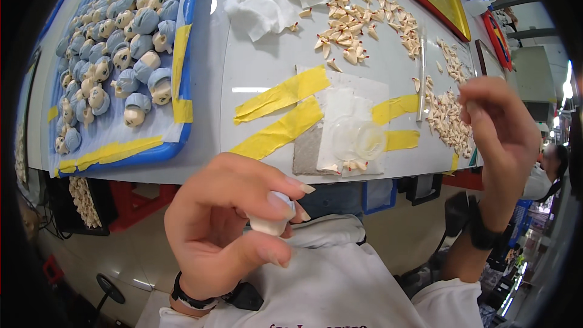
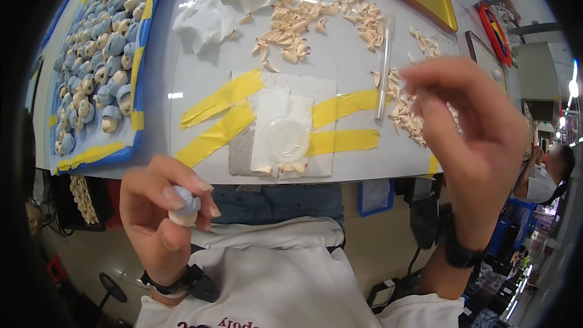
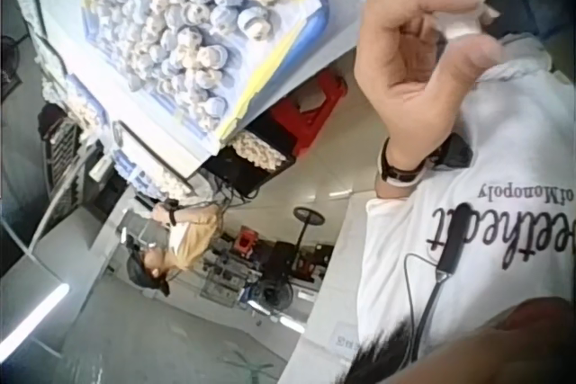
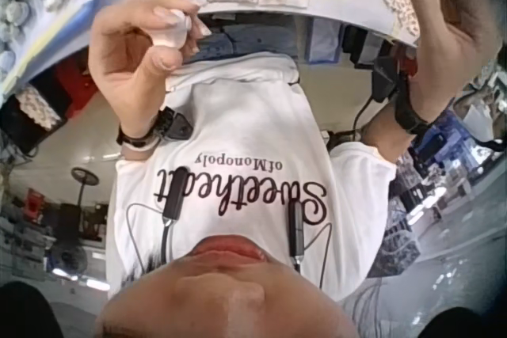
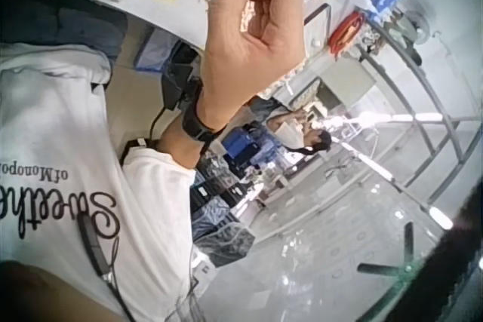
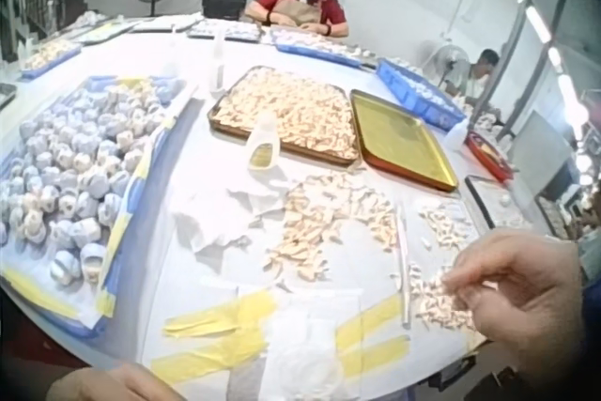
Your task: The person assembles small doll heads by attaching tiny, pointed, cream-colored pieces to the sides of the heads. They pick up the doll heads from a blue tray, select the small parts from a pile on the table, and press them into place on the head. The person repeats this process for multiple doll heads throughout the video.
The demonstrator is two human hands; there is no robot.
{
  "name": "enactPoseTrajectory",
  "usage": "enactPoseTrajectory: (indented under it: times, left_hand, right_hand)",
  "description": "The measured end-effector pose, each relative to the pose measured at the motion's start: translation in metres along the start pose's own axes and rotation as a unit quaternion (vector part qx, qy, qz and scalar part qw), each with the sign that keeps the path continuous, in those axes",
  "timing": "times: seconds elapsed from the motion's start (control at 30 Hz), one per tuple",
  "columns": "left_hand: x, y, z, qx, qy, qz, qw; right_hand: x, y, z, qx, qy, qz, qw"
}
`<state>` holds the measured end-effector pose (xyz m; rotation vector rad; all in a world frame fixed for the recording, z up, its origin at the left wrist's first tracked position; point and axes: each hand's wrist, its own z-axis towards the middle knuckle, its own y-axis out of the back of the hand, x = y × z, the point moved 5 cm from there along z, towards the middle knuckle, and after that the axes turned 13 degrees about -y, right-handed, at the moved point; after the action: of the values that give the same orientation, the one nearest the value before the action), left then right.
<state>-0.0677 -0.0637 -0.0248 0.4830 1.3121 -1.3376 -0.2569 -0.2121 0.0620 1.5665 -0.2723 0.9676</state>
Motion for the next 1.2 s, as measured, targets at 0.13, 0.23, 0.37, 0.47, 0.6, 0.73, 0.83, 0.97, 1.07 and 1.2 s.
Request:
enactPoseTrajectory:
  times: [0.13,0.23,0.37,0.47,0.6,0.73,0.83,0.97,1.07,1.2]
  left_hand:
    - [0.004,-0.003,-0.001,-0.042,0.047,-0.001,0.998]
    - [0.002,-0.005,0.0,-0.031,0.046,0.002,0.998]
    - [-0.001,-0.006,0.0,0.052,-0.003,-0.006,0.999]
    - [0.003,0.009,-0.002,0.149,-0.12,0.017,0.981]
    - [-0.001,0.0,0.0,0.047,-0.049,-0.003,0.998]
    - [-0.003,-0.004,-0.001,0.013,0.011,-0.001,1.0]
    - [0.001,-0.003,-0.003,0.027,-0.017,-0.014,0.999]
    - [0.003,-0.002,-0.005,0.024,-0.019,-0.016,0.999]
    - [0.004,0.0,-0.007,0.015,0.002,-0.001,1.0]
    - [0.01,-0.005,-0.007,-0.038,0.041,-0.025,0.998]
  right_hand:
    - [-0.009,-0.005,-0.016,0.046,-0.028,0.177,0.983]
    - [-0.013,-0.014,-0.019,0.043,-0.055,0.277,0.958]
    - [-0.028,-0.018,-0.021,0.023,-0.104,0.334,0.937]
    - [-0.035,-0.02,-0.025,0.015,-0.167,0.352,0.921]
    - [-0.04,-0.03,-0.028,0.083,-0.206,0.447,0.867]
    - [-0.032,-0.037,-0.032,0.041,-0.175,0.403,0.897]
    - [-0.011,-0.043,-0.033,-0.038,-0.124,0.277,0.952]
    - [0.011,-0.051,-0.029,-0.059,0.02,0.109,0.992]
    - [0.024,-0.057,-0.029,-0.08,0.094,-0.035,0.992]
    - [0.036,-0.056,-0.03,-0.097,0.145,-0.162,0.971]
